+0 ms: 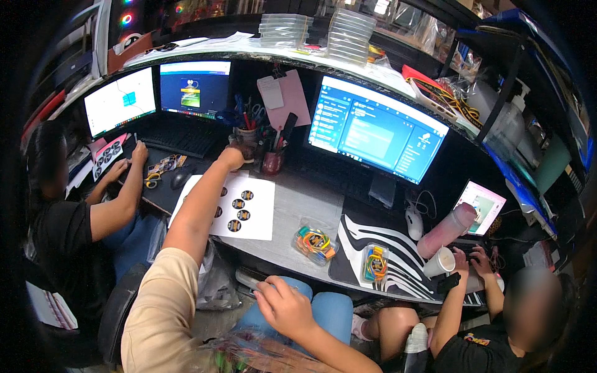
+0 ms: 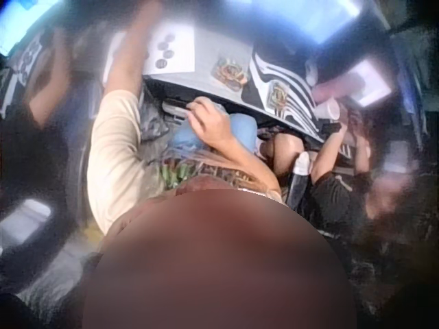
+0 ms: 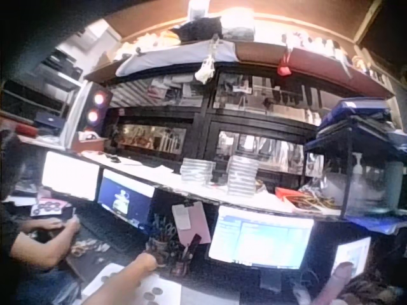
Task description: The person sits on the floor and handles a large plastic bag of colorful pens, repeatedly picking up small bundles, inspecting them, and placing them back. The person also picks up a pen holder and places it on the desk.
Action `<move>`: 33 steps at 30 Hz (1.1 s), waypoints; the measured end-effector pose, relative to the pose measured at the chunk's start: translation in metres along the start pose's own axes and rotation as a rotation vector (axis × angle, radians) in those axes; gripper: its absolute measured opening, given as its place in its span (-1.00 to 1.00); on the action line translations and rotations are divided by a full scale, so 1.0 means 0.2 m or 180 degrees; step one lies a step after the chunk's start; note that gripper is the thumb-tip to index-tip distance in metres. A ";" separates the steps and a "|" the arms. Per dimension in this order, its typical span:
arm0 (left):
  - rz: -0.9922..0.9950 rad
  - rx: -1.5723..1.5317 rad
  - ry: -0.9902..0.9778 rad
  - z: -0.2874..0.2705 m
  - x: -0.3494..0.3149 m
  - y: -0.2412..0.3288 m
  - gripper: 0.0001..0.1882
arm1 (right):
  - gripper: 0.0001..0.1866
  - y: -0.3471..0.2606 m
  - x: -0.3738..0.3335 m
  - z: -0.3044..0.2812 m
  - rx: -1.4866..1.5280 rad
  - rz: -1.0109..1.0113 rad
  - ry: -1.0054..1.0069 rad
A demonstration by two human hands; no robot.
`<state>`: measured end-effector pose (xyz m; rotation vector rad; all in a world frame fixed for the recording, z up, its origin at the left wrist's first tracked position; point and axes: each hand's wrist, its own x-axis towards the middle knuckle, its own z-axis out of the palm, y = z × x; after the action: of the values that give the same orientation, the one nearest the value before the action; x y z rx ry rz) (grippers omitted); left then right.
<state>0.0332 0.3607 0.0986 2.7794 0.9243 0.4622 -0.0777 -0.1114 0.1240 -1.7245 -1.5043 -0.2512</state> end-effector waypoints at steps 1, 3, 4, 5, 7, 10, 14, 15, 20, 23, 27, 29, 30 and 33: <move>0.0070 0.0089 -0.0016 0.01 0.03 0.00 -0.55 | -0.81 0.01 0.00 0.00 -0.0038 0.0049 -0.0036; 0.0115 0.0202 -0.0072 0.04 0.07 0.00 -0.52 | -0.82 0.02 0.00 0.00 -0.0004 0.0110 0.0026; 0.0087 0.0231 -0.0110 0.06 0.09 0.01 -0.51 | -0.82 0.03 0.00 -0.01 -0.0036 0.0143 0.0017; -0.0046 0.0214 -0.0178 0.07 0.11 0.01 -0.51 | -0.83 0.03 0.00 -0.01 -0.0019 0.0152 0.0047; -0.0300 0.0216 -0.0438 0.09 0.16 0.02 -0.49 | -0.83 0.04 0.00 -0.01 0.0008 0.0167 0.0066; -0.0579 0.0197 -0.0872 0.11 0.29 0.02 -0.44 | -0.84 0.06 0.00 -0.01 0.0035 0.0212 0.0055; -0.0711 0.0111 -0.0843 0.16 0.38 -0.03 -0.43 | -0.85 0.07 0.01 -0.01 0.0103 0.0267 0.0099; -0.0752 0.0097 -0.0823 0.18 0.39 -0.05 -0.44 | -0.85 0.08 0.01 0.00 0.0157 0.0296 0.0096; -0.0945 -0.0353 -0.0747 0.27 0.50 -0.08 -0.45 | -0.84 0.09 0.02 -0.01 0.0158 0.0329 0.0102; -0.1114 -0.0488 -0.0605 0.30 0.55 -0.07 -0.46 | -0.84 0.09 0.02 -0.01 0.0180 0.0395 0.0094; -0.1287 -0.0648 -0.0517 0.29 0.52 -0.05 -0.48 | -0.83 0.09 0.02 -0.02 0.0234 0.0450 0.0058; -0.1311 -0.0578 -0.0542 0.27 0.48 -0.05 -0.48 | -0.83 0.10 0.01 -0.02 0.0238 0.0438 0.0024; -0.1320 -0.0565 -0.0537 0.26 0.47 -0.05 -0.48 | -0.82 0.10 0.01 -0.02 0.0272 0.0482 -0.0003; -0.1338 -0.0482 -0.0547 0.26 0.47 -0.07 -0.48 | -0.82 0.11 0.00 -0.02 0.0244 0.0466 -0.0020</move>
<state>0.1148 0.4246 0.0676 2.3553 1.3231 0.2120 -0.0574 -0.1122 0.1169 -1.7655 -1.3669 -0.1106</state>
